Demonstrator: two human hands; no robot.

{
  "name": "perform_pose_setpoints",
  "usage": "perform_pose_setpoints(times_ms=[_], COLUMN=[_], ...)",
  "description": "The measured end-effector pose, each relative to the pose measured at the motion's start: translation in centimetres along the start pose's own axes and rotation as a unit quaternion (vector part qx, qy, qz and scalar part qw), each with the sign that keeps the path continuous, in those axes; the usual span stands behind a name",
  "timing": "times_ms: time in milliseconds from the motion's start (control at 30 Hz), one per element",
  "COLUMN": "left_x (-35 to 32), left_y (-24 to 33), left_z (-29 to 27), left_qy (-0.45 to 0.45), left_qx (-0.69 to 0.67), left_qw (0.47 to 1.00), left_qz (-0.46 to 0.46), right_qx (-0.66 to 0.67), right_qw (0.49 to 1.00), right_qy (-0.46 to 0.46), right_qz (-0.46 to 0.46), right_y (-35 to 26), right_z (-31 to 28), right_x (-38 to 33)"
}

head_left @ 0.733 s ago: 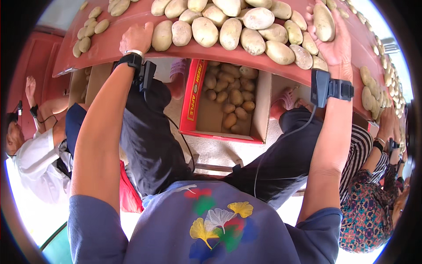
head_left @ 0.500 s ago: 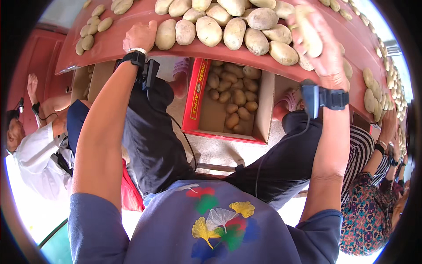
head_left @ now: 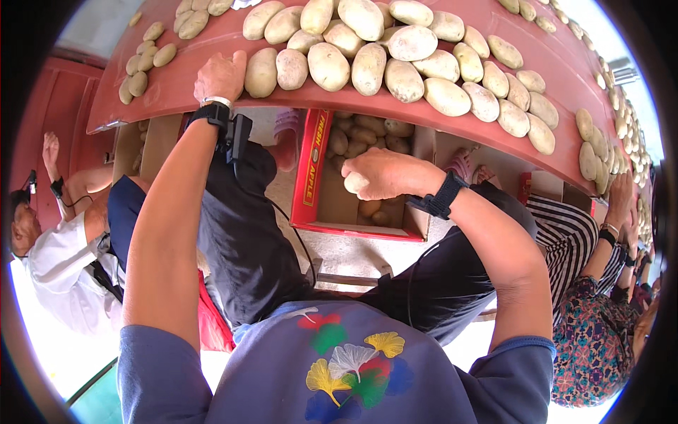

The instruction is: Sorting harvested potatoes on a table and placing them into a box.

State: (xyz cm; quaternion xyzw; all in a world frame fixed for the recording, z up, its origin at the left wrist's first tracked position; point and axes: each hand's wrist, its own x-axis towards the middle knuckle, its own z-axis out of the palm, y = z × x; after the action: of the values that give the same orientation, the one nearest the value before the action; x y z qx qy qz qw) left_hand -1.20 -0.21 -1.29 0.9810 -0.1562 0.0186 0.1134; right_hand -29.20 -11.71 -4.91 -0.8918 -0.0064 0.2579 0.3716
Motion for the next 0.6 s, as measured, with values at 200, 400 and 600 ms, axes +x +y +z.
perform_pose_setpoints(times_ms=[200, 400, 600], left_x=[0.1, 0.2, 0.2], left_y=[-0.1, -0.1, 0.1], left_z=[0.1, 0.2, 0.1], left_qy=[0.001, 0.003, -0.011], left_qx=[-0.002, 0.003, 0.007], left_qw=[1.000, 1.000, 1.000], left_qz=[0.010, 0.009, 0.004], right_qx=[0.146, -0.051, -0.157], right_qw=[0.964, 0.798, 0.806], right_qy=[0.184, 0.583, 0.568], right_qz=[-0.124, -0.141, -0.060], right_y=[-0.8, -0.7, 0.0], right_z=[-3.8, -10.1, -11.5], right_x=[0.1, -3.1, -3.8])
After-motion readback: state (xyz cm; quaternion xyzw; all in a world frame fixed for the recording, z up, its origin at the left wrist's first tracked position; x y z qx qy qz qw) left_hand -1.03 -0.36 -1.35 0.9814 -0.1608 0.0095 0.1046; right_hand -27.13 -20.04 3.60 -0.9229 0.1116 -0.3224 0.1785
